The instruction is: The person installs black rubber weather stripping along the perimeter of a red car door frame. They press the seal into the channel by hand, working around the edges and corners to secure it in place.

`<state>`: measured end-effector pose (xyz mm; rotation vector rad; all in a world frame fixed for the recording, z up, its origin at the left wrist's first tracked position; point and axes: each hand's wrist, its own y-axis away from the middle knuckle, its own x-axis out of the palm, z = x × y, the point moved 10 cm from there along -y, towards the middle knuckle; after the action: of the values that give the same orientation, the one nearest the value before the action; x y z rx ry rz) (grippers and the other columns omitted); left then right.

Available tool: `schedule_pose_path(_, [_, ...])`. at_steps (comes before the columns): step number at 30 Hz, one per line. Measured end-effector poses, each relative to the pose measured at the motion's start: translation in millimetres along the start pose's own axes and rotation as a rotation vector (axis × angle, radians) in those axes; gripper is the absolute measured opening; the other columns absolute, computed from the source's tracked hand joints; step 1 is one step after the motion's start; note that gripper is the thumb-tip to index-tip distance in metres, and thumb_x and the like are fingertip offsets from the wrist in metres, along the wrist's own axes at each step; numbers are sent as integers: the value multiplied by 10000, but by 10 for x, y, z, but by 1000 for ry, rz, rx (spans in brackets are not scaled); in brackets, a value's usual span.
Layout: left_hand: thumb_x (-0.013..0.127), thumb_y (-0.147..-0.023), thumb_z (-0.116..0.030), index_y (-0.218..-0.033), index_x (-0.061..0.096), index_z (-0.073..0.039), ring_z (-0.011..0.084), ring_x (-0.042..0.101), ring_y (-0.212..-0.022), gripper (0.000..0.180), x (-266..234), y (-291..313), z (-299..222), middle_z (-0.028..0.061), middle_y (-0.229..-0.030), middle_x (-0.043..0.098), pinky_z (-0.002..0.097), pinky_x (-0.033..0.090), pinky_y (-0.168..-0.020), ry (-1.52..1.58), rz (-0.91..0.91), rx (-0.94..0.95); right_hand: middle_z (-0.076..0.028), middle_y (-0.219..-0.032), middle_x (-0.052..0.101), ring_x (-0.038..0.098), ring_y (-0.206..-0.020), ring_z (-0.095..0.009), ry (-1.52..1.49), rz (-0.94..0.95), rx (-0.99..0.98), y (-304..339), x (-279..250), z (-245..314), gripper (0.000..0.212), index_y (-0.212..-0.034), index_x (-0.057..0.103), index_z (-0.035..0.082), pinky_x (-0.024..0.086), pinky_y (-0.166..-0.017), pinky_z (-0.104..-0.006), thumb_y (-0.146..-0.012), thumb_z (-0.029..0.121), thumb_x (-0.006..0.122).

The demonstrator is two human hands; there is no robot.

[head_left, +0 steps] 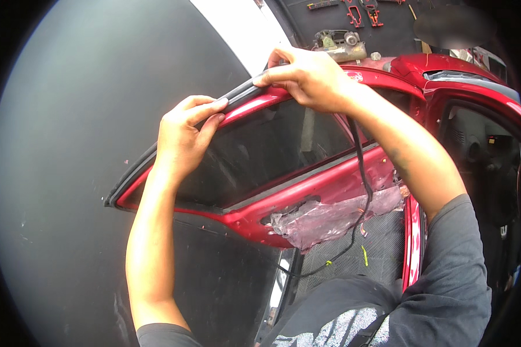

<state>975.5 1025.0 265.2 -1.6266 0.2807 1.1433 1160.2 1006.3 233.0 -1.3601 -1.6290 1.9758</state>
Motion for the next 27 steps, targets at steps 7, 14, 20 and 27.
schedule_pose_path(7, [677, -956, -26, -1251, 730, -121, 265, 707, -985, 315, 97, 49, -196, 109, -1163, 685, 366, 578, -827, -305, 86, 106, -95, -1092, 612, 652, -1030, -298, -170, 61, -26, 157, 21, -36, 444, -1264, 732, 188, 529, -861, -418, -872, -20, 699])
schedule_pose_path(14, [699, -946, -85, -1279, 704, -105, 358, 681, -1064, 333, 158, 101, -334, 167, -1230, 646, 421, 569, -896, -462, 24, 238, -36, -1018, 570, 481, -824, -156, -399, -47, 360, 1146, -83, -598, 728, -1468, 588, 169, 474, -811, -298, -795, -25, 787])
schedule_pose_path(20, [717, -948, -134, -1298, 712, -125, 373, 659, -1183, 349, 184, -58, -489, 178, -1341, 628, 449, 546, -990, -405, -51, 233, -58, -1007, 592, 580, -1005, -193, -416, -13, 251, 893, -329, -723, 343, -1281, 734, 113, 458, -936, -317, -946, 59, 686])
schedule_pose_path(27, [670, -982, -105, -1319, 709, -146, 294, 691, -1027, 342, 656, -640, -753, 129, -1190, 698, 382, 563, -867, -159, 200, 110, -76, -1036, 597, 596, -1025, -221, -321, 9, 181, 581, -324, -971, 259, -1195, 766, 131, 477, -942, -338, -972, 63, 653])
